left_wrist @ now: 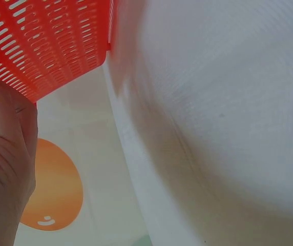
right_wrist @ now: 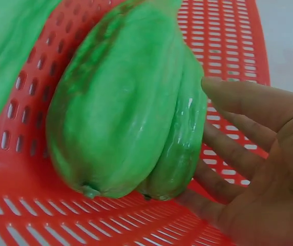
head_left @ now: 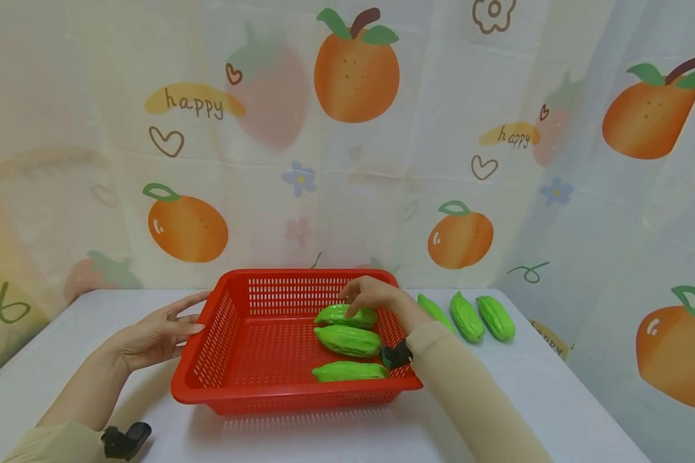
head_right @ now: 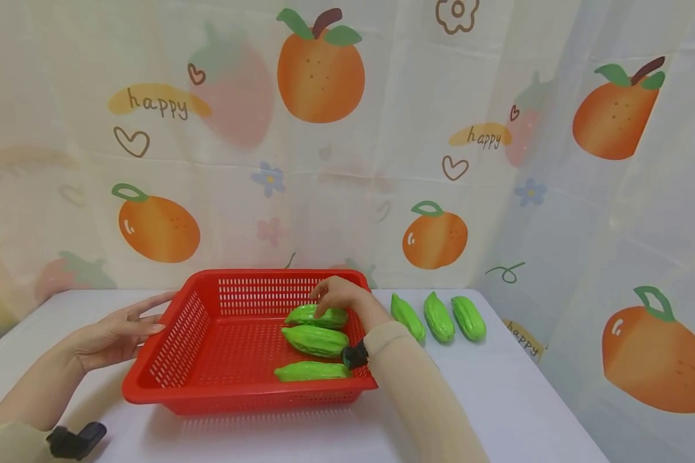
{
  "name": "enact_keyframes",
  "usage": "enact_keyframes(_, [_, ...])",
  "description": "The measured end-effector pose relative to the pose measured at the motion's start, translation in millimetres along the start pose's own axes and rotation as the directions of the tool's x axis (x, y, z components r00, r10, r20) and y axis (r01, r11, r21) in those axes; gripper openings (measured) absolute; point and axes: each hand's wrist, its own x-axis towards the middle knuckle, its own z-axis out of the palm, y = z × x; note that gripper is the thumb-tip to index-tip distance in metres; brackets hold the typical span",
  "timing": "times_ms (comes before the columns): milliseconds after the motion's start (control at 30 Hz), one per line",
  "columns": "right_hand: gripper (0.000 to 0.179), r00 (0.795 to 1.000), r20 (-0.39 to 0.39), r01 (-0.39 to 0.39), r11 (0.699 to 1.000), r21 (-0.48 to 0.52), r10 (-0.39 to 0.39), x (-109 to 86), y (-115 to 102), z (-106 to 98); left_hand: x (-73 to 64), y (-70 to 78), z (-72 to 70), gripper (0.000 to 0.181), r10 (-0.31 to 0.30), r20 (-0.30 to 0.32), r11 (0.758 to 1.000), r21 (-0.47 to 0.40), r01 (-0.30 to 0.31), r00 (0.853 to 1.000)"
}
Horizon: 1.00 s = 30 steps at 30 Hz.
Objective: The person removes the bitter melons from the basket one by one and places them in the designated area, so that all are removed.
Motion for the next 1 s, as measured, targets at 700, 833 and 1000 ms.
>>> enact_keyframes(700, [0.047, 0.997, 0.073, -0.017, 0.990, -0.138, 0.027, 3.8, 5.0, 3.2, -0.5, 2.2, 3.6, 0.047, 0.003, -0.005, 1.000, 0.007, -0.003, 1.000])
enact_keyframes(833, [0.045, 0.997, 0.070, -0.010, 0.989, -0.147, 0.020, 3.9, 5.2, 4.0, -0.6, 1.2, 2.9, 0.046, 0.009, 0.016, 1.000, -0.007, -0.009, 1.000])
enact_keyframes(1000, [0.045, 0.998, 0.058, -0.028, 0.990, -0.135, 0.036, 4.0, 4.4, 4.0, -0.6, 0.1, 1.5, 0.046, 0.014, 0.017, 1.000, -0.009, -0.014, 1.000])
